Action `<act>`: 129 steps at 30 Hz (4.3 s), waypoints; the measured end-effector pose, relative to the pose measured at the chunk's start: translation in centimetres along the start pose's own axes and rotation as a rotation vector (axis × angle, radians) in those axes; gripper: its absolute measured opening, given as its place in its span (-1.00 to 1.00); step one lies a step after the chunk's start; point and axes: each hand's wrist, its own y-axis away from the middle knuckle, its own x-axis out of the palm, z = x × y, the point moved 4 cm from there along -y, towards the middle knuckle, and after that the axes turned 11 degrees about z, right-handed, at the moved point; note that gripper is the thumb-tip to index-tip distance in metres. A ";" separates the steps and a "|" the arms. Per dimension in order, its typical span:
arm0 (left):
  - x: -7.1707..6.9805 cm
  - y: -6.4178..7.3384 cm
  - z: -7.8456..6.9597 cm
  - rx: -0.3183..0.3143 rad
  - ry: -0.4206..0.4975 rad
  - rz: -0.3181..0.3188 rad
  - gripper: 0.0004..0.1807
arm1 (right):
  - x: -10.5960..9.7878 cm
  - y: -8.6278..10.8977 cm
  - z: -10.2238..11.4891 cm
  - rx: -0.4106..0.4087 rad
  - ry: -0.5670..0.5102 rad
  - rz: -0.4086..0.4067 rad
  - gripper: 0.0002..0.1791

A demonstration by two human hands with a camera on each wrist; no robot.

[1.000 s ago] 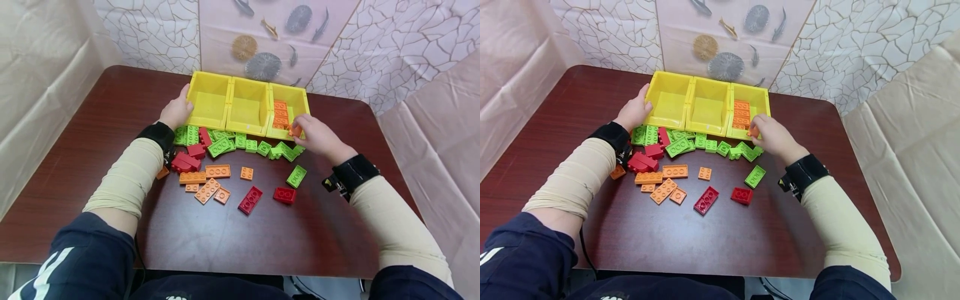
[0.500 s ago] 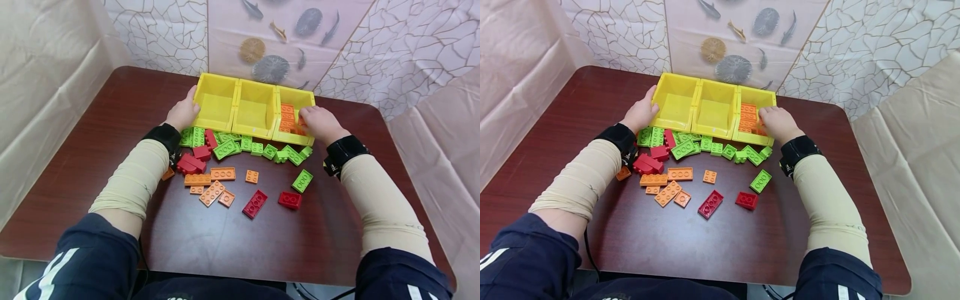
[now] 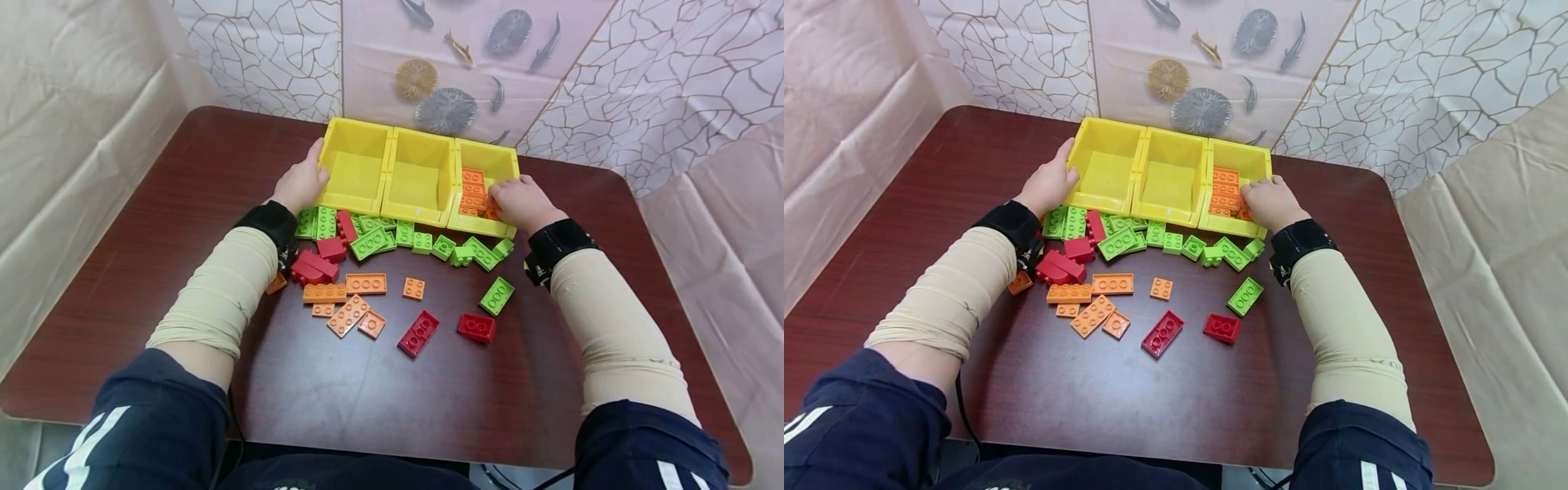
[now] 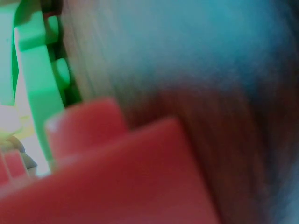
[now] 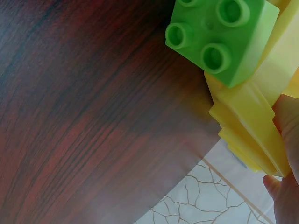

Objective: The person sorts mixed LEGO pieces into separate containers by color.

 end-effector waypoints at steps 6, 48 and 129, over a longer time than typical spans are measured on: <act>0.2 0.0 -0.2 -0.002 -0.002 0.006 -0.30 | 0.3 0.3 -0.2 0.016 -0.014 0.049 -0.95; 0.2 0.1 -0.2 -0.012 -0.007 0.028 -0.30 | 0.2 5.5 16.6 -0.437 -0.182 -0.099 -0.80; -0.1 0.2 -0.2 -0.005 0.008 0.032 -0.30 | 2.0 3.2 0.2 0.329 -0.412 -0.069 -0.40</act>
